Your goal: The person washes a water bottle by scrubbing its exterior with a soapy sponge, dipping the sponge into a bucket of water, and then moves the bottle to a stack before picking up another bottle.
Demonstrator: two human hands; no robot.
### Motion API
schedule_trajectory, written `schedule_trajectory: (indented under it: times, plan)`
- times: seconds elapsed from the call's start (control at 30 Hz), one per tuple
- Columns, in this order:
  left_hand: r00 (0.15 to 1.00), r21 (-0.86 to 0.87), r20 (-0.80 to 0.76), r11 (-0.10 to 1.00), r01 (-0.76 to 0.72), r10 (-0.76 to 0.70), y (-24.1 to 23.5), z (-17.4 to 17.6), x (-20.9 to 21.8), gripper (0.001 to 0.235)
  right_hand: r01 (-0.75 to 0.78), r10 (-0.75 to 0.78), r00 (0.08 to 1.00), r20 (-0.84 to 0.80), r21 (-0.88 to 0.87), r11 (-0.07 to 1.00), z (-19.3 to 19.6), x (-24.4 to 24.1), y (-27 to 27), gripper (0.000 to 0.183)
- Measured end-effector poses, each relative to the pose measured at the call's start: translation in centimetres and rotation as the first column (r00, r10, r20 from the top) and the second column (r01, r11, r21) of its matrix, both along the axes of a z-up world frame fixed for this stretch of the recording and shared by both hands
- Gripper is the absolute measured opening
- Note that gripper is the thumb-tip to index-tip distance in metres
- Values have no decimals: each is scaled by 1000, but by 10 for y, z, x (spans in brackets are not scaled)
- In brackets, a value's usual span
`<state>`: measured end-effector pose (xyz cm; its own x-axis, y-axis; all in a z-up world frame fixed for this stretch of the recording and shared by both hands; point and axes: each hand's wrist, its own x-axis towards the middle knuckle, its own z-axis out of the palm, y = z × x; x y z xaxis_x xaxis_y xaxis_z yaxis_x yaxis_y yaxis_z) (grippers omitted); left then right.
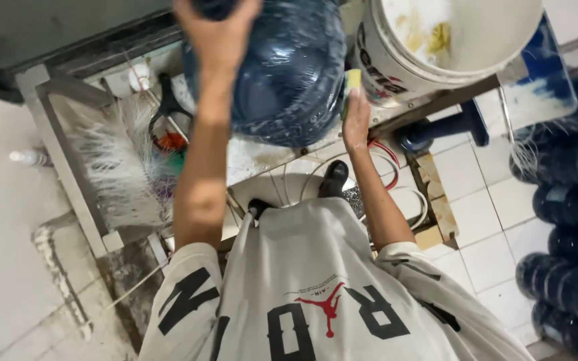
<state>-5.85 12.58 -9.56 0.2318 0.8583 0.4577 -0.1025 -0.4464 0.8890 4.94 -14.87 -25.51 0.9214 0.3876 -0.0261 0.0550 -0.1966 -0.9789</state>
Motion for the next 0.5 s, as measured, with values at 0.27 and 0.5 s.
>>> schedule_trajectory:
  times: [0.27,0.5]
  plan:
    - [729,-403,684,822,403,-22,35,-40,-164,12,-261,282,801,528,-116,958,80,-14,79,43]
    - [669,-540,695,805,244,264,20,-44,-202,11,-431,352,622,699,-70,900,56,-84,41,53]
